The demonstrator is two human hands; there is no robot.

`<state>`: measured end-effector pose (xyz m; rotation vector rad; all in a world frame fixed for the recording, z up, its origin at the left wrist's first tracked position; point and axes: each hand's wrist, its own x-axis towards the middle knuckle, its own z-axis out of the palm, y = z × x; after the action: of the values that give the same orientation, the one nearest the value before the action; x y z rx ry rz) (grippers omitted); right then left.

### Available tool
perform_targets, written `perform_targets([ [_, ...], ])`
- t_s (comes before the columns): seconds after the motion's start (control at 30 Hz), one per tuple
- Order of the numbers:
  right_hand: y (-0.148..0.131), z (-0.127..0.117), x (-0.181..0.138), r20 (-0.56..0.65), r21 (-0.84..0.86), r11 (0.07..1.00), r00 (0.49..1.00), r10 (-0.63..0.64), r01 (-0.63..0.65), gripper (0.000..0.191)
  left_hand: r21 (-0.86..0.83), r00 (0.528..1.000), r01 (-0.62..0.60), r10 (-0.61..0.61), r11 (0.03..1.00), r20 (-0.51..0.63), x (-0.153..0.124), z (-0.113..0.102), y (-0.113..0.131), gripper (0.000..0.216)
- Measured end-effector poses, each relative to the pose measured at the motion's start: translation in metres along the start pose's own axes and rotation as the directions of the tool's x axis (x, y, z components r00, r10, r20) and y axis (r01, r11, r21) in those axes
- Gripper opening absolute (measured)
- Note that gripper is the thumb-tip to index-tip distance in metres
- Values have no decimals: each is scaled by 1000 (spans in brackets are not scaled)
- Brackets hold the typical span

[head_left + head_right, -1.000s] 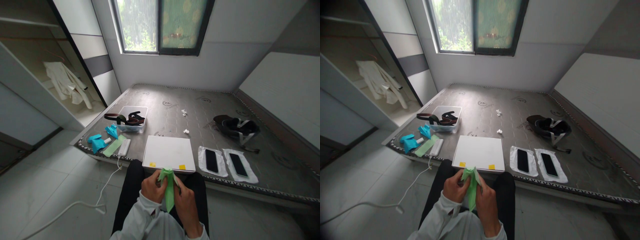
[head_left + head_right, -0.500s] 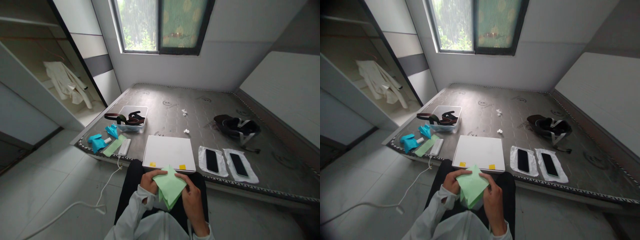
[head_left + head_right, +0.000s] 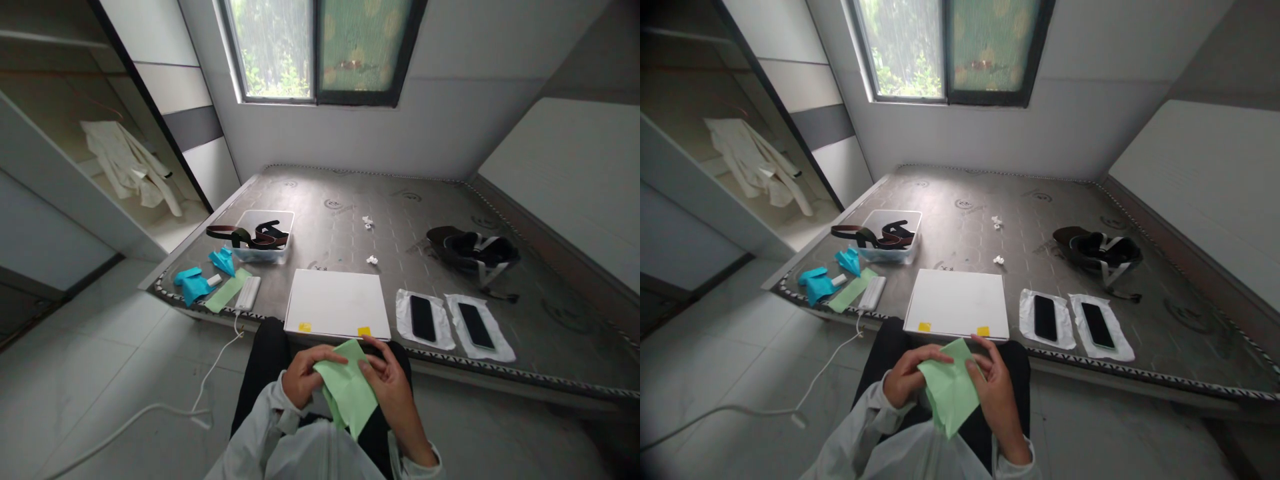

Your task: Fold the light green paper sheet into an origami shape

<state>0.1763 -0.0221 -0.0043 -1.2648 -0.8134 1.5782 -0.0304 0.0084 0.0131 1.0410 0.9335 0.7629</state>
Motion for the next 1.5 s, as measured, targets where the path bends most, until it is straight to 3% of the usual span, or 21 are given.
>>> perform_targets([
  [0.1,3,1,0,-57,-30,999,998,-40,39,78,-145,999,46,-45,988,7,-1,-1,-2,51],
  [0.2,4,2,0,-74,-103,991,993,-97,89,66,9,980,140,-137,990,-145,1,2,-5,58],
  [0.33,1,-1,-1,-77,-299,930,966,-247,214,39,90,968,157,-135,984,-213,5,7,-11,58],
  [0.4,-3,-4,-4,-16,-357,901,963,-269,246,37,82,958,162,-137,983,-252,8,6,-13,59],
  [0.53,-11,-12,-13,181,-296,931,970,-165,214,42,100,944,175,-138,980,-300,9,-3,-14,60],
  [0.63,-13,-18,-17,257,-351,910,957,-135,222,49,134,948,177,-132,975,-289,9,-8,-15,56],
  [0.97,-11,-25,-11,245,-501,814,951,-191,293,31,146,953,178,-134,973,-270,9,-7,-18,53],
  [1.23,-9,-28,-15,241,-620,750,965,-101,233,42,154,957,164,-120,974,-264,7,-4,-18,50],
  [1.4,-7,-26,-11,278,-540,803,954,-112,251,38,207,966,158,-107,966,-237,6,-4,-18,46],
  [1.5,-3,-20,-7,197,-496,839,970,-143,225,39,217,971,141,-93,966,-220,5,-2,-18,47],
])
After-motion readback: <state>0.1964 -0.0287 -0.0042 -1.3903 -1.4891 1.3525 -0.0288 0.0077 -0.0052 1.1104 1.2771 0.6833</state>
